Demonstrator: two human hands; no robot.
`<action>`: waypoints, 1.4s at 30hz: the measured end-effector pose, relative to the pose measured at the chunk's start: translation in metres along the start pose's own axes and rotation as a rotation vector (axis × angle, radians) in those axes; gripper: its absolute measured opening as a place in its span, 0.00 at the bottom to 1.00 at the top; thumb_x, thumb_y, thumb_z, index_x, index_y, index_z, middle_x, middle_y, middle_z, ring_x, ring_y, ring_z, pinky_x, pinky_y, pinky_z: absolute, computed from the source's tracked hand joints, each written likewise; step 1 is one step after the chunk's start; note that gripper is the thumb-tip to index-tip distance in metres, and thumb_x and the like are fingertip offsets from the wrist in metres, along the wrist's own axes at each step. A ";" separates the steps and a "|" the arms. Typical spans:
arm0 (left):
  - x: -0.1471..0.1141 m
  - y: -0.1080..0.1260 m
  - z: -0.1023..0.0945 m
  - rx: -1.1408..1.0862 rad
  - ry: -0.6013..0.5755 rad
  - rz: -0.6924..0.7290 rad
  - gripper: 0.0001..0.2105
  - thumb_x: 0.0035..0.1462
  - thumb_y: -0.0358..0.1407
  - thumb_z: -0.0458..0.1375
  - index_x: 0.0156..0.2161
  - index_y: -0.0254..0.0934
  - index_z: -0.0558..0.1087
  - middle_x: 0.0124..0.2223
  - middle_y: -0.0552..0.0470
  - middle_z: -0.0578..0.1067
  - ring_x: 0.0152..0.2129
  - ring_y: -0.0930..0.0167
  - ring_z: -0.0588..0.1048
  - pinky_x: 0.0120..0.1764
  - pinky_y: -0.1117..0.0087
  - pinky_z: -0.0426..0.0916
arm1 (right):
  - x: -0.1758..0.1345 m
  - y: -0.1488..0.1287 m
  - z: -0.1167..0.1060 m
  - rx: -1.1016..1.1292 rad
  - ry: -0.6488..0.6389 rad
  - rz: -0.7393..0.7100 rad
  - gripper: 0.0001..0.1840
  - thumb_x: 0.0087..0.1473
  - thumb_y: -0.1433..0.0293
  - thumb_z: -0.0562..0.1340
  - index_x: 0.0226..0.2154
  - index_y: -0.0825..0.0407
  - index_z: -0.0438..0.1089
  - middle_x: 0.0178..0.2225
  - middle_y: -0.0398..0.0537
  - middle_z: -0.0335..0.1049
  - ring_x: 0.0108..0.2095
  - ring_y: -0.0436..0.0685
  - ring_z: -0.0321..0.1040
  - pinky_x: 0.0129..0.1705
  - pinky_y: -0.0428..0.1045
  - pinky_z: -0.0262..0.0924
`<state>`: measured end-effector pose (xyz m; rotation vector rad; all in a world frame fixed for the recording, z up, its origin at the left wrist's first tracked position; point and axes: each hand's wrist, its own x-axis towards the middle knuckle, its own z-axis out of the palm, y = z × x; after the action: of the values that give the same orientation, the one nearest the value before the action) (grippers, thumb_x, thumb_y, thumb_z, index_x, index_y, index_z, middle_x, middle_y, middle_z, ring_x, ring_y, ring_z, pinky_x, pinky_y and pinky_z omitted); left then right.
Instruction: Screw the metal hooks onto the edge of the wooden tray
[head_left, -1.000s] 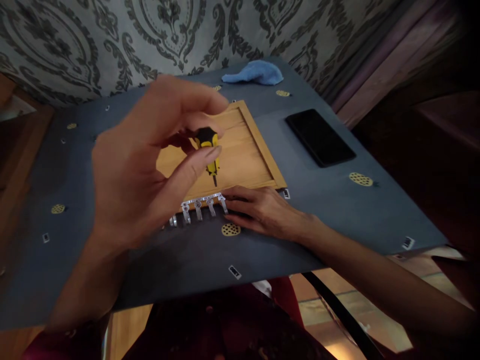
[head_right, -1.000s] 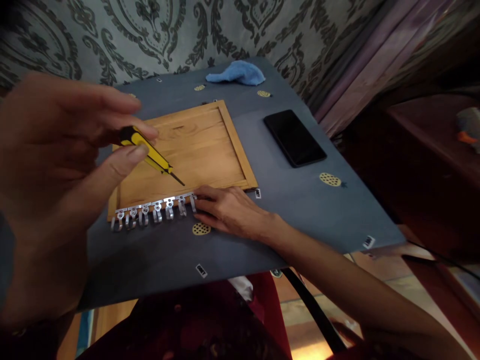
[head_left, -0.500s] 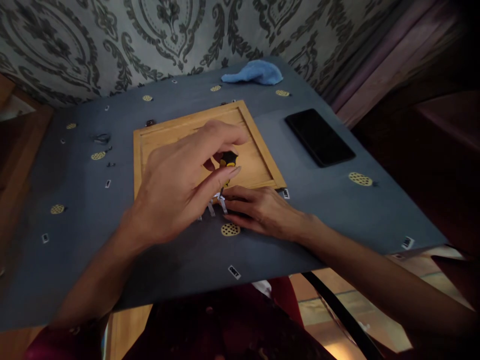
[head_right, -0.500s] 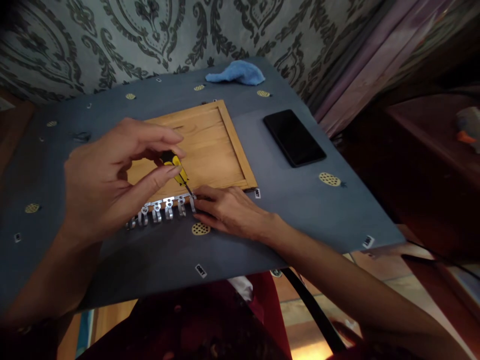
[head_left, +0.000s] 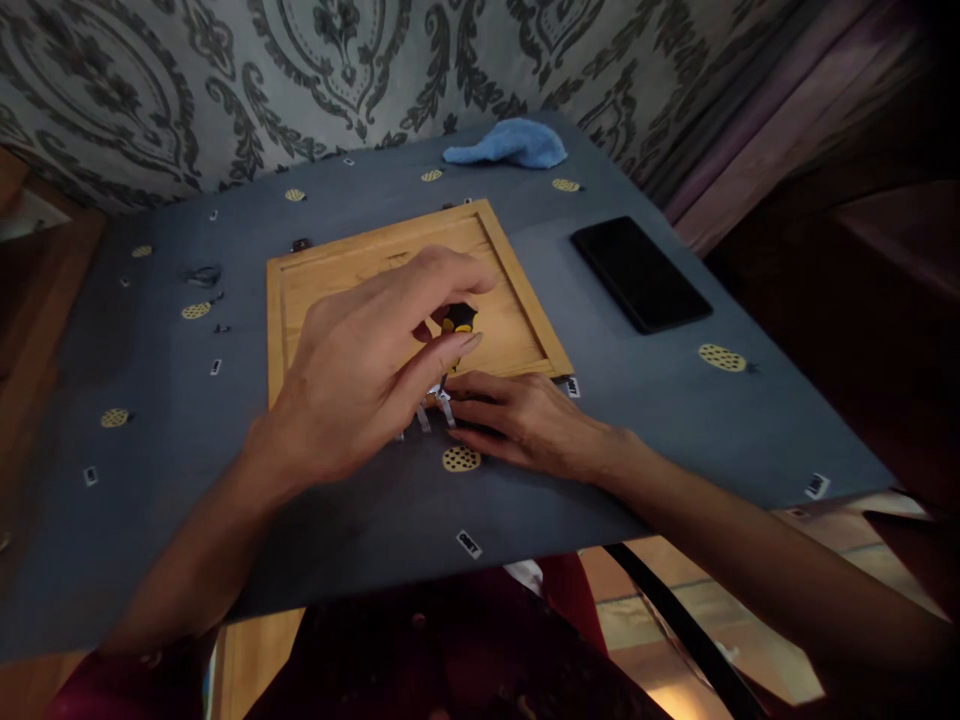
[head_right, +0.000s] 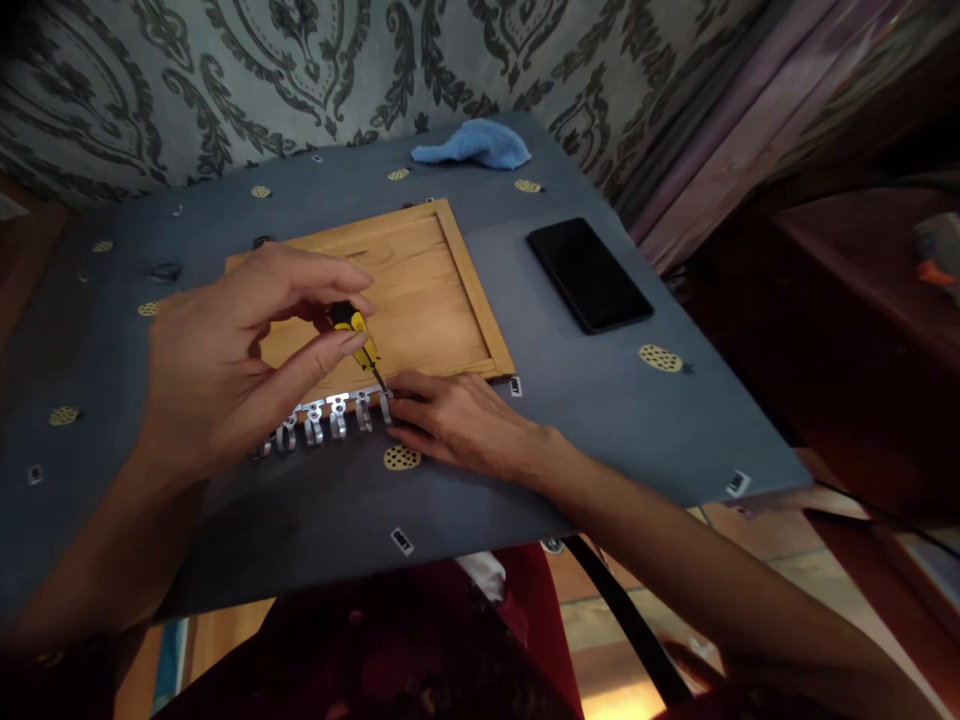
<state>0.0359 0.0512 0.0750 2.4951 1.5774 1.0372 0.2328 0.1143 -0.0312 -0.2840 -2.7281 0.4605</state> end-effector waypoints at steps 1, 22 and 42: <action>0.000 0.000 0.000 0.002 0.000 0.000 0.10 0.62 0.32 0.61 0.49 0.41 0.71 0.45 0.55 0.80 0.38 0.72 0.79 0.45 0.71 0.76 | 0.000 0.000 0.000 -0.001 0.003 -0.002 0.16 0.68 0.65 0.54 0.44 0.54 0.75 0.48 0.54 0.74 0.40 0.57 0.76 0.33 0.50 0.67; 0.001 0.003 0.004 0.039 0.041 0.082 0.05 0.64 0.28 0.58 0.42 0.36 0.76 0.40 0.54 0.81 0.40 0.73 0.79 0.45 0.74 0.73 | -0.001 -0.001 0.000 0.004 0.018 -0.001 0.14 0.68 0.65 0.55 0.43 0.54 0.74 0.48 0.53 0.74 0.37 0.56 0.76 0.31 0.50 0.66; 0.003 0.006 -0.012 -0.091 0.230 -0.027 0.10 0.67 0.25 0.51 0.49 0.37 0.71 0.41 0.54 0.75 0.37 0.76 0.76 0.41 0.71 0.72 | -0.002 0.000 0.001 -0.009 -0.002 0.007 0.15 0.68 0.65 0.55 0.47 0.54 0.74 0.53 0.55 0.73 0.43 0.58 0.76 0.35 0.51 0.70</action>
<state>0.0355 0.0464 0.0876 2.3598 1.5711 1.4027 0.2347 0.1137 -0.0328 -0.2957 -2.7328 0.4510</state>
